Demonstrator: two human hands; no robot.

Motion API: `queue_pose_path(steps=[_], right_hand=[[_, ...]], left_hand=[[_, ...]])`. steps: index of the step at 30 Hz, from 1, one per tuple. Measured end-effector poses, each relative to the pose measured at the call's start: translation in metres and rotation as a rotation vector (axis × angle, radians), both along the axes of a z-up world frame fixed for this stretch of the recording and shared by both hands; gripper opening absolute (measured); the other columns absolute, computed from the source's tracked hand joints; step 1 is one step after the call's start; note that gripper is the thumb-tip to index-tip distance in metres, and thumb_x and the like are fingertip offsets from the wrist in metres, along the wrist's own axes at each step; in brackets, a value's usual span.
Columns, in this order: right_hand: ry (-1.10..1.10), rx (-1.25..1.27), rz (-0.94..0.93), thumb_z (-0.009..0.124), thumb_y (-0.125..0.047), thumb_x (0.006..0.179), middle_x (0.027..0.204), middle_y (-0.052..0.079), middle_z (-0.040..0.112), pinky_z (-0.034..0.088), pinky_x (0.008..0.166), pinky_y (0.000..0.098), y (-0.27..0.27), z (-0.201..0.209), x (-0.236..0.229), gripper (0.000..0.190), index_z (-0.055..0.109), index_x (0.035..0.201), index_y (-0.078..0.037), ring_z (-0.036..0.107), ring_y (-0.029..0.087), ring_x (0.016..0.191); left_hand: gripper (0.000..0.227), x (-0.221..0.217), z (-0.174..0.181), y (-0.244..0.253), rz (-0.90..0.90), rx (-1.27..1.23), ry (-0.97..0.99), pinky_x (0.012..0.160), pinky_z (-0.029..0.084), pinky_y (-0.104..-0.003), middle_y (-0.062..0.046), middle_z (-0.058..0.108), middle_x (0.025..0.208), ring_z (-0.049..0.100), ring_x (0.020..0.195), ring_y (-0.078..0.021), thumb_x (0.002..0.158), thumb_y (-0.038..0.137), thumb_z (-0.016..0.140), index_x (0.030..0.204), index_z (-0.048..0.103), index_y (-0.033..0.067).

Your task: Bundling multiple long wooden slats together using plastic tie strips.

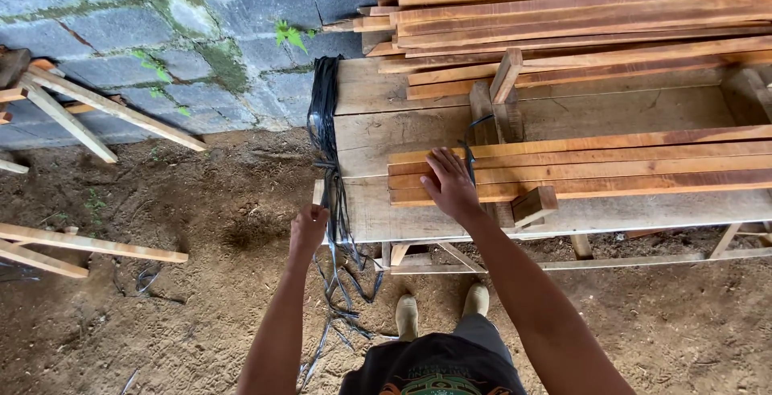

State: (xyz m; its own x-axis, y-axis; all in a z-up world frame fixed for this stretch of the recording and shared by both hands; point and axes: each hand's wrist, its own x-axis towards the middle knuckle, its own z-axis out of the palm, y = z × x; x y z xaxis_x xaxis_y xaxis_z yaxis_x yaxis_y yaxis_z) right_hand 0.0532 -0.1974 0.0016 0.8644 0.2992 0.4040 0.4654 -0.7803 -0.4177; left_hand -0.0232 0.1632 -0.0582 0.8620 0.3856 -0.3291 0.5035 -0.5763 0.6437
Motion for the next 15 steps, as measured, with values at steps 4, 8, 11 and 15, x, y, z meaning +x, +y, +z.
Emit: queue_pose_path(steps=[4, 8, 11, 15], right_hand=[[0.055, 0.032, -0.001, 0.066, -0.039, 0.099, 0.154, 0.013, 0.054, 0.026, 0.126, 0.0434, 0.000, 0.000, 0.002, 0.052, 0.060, 0.144, -0.012, 0.042, 0.030, 0.149], [0.183, 0.101, -0.034, 0.066, -0.039, 0.099, 0.156, 0.011, 0.052, 0.023, 0.128, 0.0426, 0.002, -0.001, 0.003, 0.050, 0.062, 0.142, -0.014, 0.037, 0.028, 0.152], [0.230, 0.208, -0.052, 0.066, -0.034, 0.100, 0.145, 0.010, 0.059, 0.034, 0.122, 0.0444, 0.018, 0.020, -0.017, 0.039, 0.066, 0.134, -0.015, 0.045, 0.028, 0.146], [0.453, 0.453, 0.191, 0.067, -0.041, 0.101, 0.122, 0.014, 0.073, 0.055, 0.102, 0.0484, 0.056, 0.064, -0.046, 0.043, 0.065, 0.134, -0.014, 0.068, 0.033, 0.120]], left_hand=[[0.029, 0.001, 0.019, 0.001, -0.036, -0.234, -0.091, 0.070, 0.058, -0.037, -0.008, 0.080, 0.089, 0.076, 0.073, -0.0227, 0.092, 0.035, 0.064, 0.109, 0.070, 0.0113], [0.031, 0.001, 0.054, -0.005, -0.056, -0.446, -0.218, 0.057, 0.052, -0.029, -0.012, 0.078, 0.088, 0.068, 0.063, -0.0166, 0.097, 0.020, 0.065, 0.120, 0.065, -0.0003], [0.038, -0.001, 0.089, -0.017, -0.064, -0.656, -0.297, 0.052, 0.051, -0.024, -0.017, 0.076, 0.090, 0.065, 0.062, -0.0139, 0.099, 0.012, 0.065, 0.131, 0.058, -0.0085], [0.037, 0.004, 0.126, -0.039, -0.060, -0.815, -0.330, 0.056, 0.056, -0.019, -0.016, 0.075, 0.095, 0.067, 0.070, -0.0122, 0.100, 0.009, 0.064, 0.130, 0.060, -0.0105]])
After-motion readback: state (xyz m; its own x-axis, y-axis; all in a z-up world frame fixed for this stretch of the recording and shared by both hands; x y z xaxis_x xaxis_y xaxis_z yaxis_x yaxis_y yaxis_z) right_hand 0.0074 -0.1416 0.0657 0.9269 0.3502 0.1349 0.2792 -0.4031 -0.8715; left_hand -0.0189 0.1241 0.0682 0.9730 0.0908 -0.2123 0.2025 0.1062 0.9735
